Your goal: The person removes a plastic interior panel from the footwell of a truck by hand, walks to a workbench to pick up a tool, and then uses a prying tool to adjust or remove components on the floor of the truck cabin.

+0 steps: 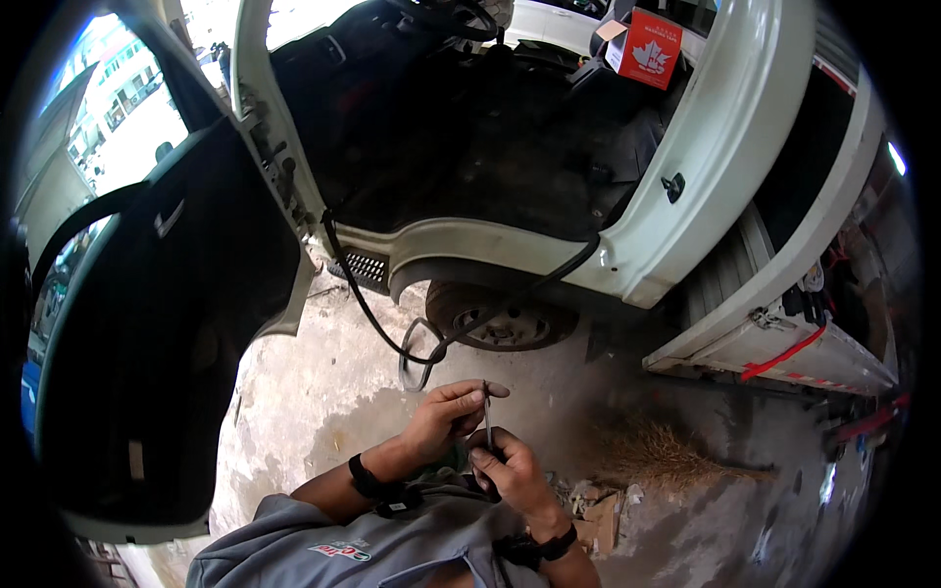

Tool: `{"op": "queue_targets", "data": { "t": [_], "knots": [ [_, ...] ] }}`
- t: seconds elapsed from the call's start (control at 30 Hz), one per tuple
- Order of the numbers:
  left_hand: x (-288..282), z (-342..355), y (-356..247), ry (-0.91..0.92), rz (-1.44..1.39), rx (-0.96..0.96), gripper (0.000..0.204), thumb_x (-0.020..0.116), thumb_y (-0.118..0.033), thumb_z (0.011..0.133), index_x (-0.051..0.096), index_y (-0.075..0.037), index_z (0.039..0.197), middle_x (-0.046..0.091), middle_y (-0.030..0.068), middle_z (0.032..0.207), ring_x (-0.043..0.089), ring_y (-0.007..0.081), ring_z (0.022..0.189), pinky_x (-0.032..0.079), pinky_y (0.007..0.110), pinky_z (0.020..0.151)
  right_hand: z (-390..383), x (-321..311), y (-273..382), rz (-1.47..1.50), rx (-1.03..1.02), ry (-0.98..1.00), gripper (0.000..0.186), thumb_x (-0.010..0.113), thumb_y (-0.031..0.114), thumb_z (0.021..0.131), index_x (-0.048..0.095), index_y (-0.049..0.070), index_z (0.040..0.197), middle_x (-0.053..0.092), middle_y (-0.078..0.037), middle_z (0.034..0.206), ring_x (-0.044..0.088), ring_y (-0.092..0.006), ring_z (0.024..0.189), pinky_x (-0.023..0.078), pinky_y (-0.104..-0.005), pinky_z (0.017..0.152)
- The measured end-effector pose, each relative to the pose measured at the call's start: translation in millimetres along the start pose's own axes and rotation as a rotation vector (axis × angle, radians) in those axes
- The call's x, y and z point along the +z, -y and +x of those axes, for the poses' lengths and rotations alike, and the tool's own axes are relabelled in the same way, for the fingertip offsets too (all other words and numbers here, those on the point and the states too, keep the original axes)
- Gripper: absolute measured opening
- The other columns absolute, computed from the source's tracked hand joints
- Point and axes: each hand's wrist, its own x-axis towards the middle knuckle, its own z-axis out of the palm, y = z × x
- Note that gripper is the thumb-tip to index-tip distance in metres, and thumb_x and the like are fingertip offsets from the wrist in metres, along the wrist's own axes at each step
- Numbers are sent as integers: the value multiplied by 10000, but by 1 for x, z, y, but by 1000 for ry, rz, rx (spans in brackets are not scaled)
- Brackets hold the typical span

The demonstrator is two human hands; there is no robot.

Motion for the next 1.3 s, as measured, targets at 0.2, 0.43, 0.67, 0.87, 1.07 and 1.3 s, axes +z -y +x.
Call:
{"op": "queue_targets", "data": {
  "t": [0.2,0.43,0.67,0.87,1.07,1.3],
  "knots": [
    [-35,60,-59,52,117,3,338,497,-199,1028,582,23,1268,389,-62,669,359,54,574,353,190,529,78,6,38,58,-40,-56,214,493,174,1035,601,-11,1031,609,-58,806,527,-102,632,432,-228,592],
    [-57,95,-104,74,4,30,368,499,-215,1022,551,42,1280,386,-35,667,459,84,542,546,260,458,141,7,72,5,-126,-35,279,528,215,1034,629,-45,1019,632,-60,833,587,-126,702,477,-260,664],
    [-60,116,-152,-2,-1,166,340,564,-211,979,614,21,1222,426,-49,668,383,48,603,329,190,515,197,3,97,-58,-146,52,264,545,230,1028,640,-17,1032,626,-33,826,600,-106,713,485,-249,638],
    [-80,150,-171,-46,9,204,299,537,-166,999,613,6,1232,466,-60,695,357,32,595,327,174,535,245,-9,116,-71,-143,159,297,508,243,1044,628,-27,1083,595,-22,809,547,-96,643,453,-240,593],
    [-78,222,-198,-98,79,275,384,553,-225,966,587,55,1226,462,-27,740,409,66,621,332,196,554,303,-45,147,-6,-208,136,246,546,240,1029,662,23,1044,569,19,703,510,-42,589,405,-204,501],
    [-79,350,-215,-213,-218,-14,402,417,-339,1026,598,10,1112,569,20,854,563,145,752,474,281,673,391,-99,216,-351,-562,-159,220,573,198,1008,650,-7,989,632,-56,798,591,-120,630,473,-268,556]
  ]
}}
